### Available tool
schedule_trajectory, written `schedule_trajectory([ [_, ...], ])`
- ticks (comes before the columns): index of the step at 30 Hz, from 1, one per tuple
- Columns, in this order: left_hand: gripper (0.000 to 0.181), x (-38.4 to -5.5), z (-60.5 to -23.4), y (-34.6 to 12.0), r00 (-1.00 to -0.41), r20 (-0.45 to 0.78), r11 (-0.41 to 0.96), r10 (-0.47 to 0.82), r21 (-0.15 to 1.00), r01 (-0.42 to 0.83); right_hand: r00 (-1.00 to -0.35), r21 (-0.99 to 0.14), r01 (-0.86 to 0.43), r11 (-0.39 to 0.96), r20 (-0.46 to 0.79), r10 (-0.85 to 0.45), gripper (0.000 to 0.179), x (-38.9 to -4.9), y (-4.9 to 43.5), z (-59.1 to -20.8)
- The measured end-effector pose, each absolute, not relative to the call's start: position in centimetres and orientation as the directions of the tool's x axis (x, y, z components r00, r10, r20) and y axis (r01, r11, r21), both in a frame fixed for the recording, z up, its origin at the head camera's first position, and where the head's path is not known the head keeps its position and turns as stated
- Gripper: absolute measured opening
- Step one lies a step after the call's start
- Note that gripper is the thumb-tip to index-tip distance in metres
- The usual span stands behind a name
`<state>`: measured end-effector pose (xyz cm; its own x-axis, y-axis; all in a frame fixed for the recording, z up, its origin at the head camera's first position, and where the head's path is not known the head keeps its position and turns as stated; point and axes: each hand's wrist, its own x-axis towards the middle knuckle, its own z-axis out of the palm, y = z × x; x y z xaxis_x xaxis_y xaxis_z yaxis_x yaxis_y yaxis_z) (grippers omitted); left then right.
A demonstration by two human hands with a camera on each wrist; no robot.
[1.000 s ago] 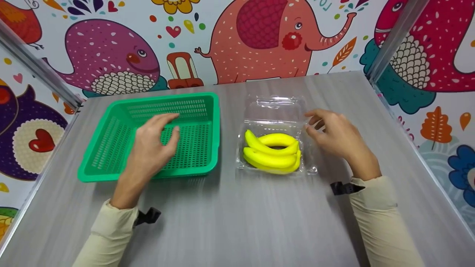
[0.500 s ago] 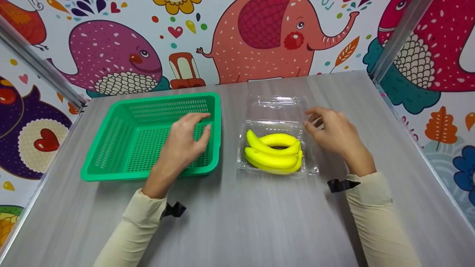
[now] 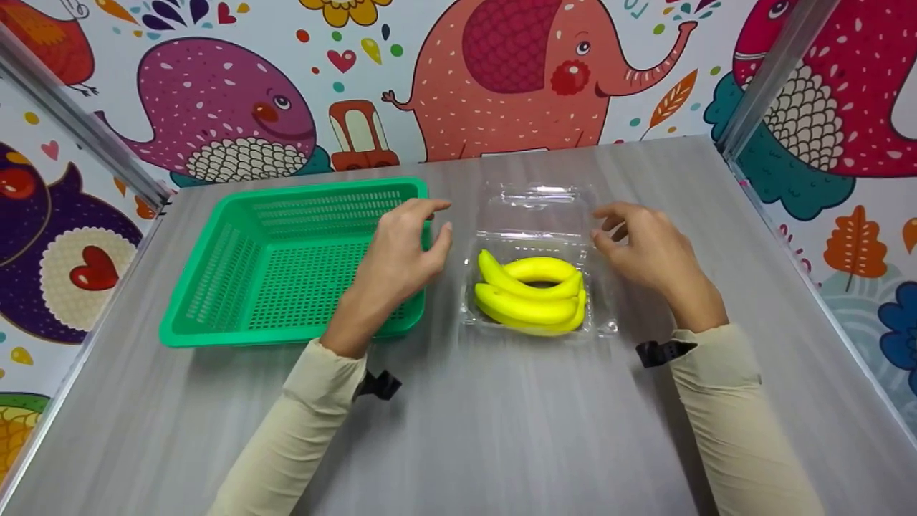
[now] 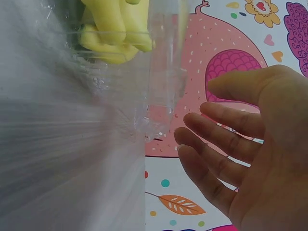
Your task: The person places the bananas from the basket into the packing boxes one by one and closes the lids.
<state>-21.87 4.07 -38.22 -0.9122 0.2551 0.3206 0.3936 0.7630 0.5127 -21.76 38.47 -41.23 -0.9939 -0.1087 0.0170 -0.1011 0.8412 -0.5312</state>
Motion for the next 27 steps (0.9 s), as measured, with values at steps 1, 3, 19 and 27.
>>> schedule_trajectory([
  [1,0.040,-21.9,-38.0,4.4,-0.915,0.311,0.763,0.259,0.514,0.391,-0.994,-0.532,-0.098,0.841,0.012,-0.109,0.048,-21.8,38.5,-41.2],
  [3,0.042,-22.2,-37.7,5.0,-0.917,0.294,0.764,0.269,0.515,0.389,-0.994,-0.533,-0.091,0.841,0.001,-0.107,0.048,-22.0,38.7,-41.2],
  [19,0.043,-24.8,-35.1,7.7,-0.926,0.229,0.734,0.301,0.564,0.378,-0.993,-0.509,-0.094,0.855,-0.013,-0.116,0.047,-23.2,39.1,-40.7],
  [27,0.043,-26.5,-35.7,8.8,-0.957,0.138,0.738,0.253,0.612,0.284,-0.993,-0.489,-0.075,0.869,-0.038,-0.108,0.049,-24.3,38.8,-41.0],
])
